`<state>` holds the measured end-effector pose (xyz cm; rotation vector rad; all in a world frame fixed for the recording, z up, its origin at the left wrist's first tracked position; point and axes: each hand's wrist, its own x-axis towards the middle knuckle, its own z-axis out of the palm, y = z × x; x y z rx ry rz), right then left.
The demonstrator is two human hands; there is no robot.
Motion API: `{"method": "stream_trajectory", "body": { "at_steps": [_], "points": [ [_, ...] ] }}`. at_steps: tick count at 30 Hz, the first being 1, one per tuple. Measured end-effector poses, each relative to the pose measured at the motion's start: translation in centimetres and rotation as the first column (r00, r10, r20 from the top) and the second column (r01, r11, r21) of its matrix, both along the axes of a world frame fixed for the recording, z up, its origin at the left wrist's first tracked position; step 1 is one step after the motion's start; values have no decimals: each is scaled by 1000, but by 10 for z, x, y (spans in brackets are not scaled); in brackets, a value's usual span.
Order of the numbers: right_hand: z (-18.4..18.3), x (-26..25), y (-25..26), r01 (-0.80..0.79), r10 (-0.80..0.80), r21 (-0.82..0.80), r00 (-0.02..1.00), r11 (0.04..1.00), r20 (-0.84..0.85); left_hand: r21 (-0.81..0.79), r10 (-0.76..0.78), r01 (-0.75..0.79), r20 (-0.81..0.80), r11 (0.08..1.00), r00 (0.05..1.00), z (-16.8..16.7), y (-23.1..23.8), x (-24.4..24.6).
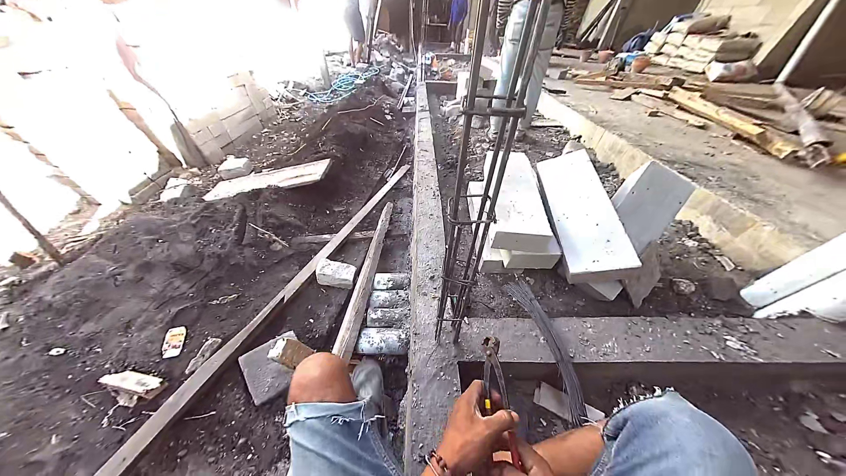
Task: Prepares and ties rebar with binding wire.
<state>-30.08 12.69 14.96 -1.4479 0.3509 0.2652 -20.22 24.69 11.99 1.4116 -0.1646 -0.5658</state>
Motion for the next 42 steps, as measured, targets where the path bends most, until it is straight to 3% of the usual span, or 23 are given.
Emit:
{"method": "stream_trajectory", "body": {
  "at_steps": [3,6,10,12,14,16,19,21,22,26,28,30,33,42],
  "points": [
    [2,9,9,82,-75,104,995,991,-68,43,37,-37,2,998,999,-3,-2,1],
    [-2,23,7,49,-46,23,994,999,-102,62,82,-78,-61,995,995,-15,-2,10],
    [-9,50,-5,-50,34,-79,979,996,-202,220,-38,43,-28,975,999,-34,10,33],
    [-16,66,-12,-124,84,-156,967,980,-241,429,-5,-31,82,903,997,-40,21,55],
    [-26,79,-17,-195,122,-251,953,948,-279,618,61,-169,192,767,980,-50,34,81],
    [-38,90,-21,-264,157,-294,927,919,-339,745,65,-198,204,638,977,-66,45,106],
    [-53,108,-20,-303,217,-126,865,945,-452,813,104,-121,75,569,992,-96,50,129],
    [-61,116,-15,-216,225,73,854,974,-470,786,116,-53,-24,616,993,-109,47,134],
    [-68,119,-13,-198,221,97,858,975,-464,757,104,-25,-57,653,993,-115,44,135],
    [-93,124,-5,-346,260,-163,880,924,-397,445,147,-52,-183,894,972,-149,36,132],
    [-95,125,1,-343,248,-182,881,922,-403,251,206,-122,-343,960,916,-143,36,128],
    [-94,125,6,-287,216,-126,891,950,-399,153,226,-174,-461,973,858,-133,39,129],
    [-93,124,11,-247,202,-78,908,966,-367,123,247,-214,-514,969,822,-127,40,131],
    [-91,129,21,-258,208,-178,943,950,-259,-3,279,-389,-694,921,664,-108,38,132]
  ]
}}
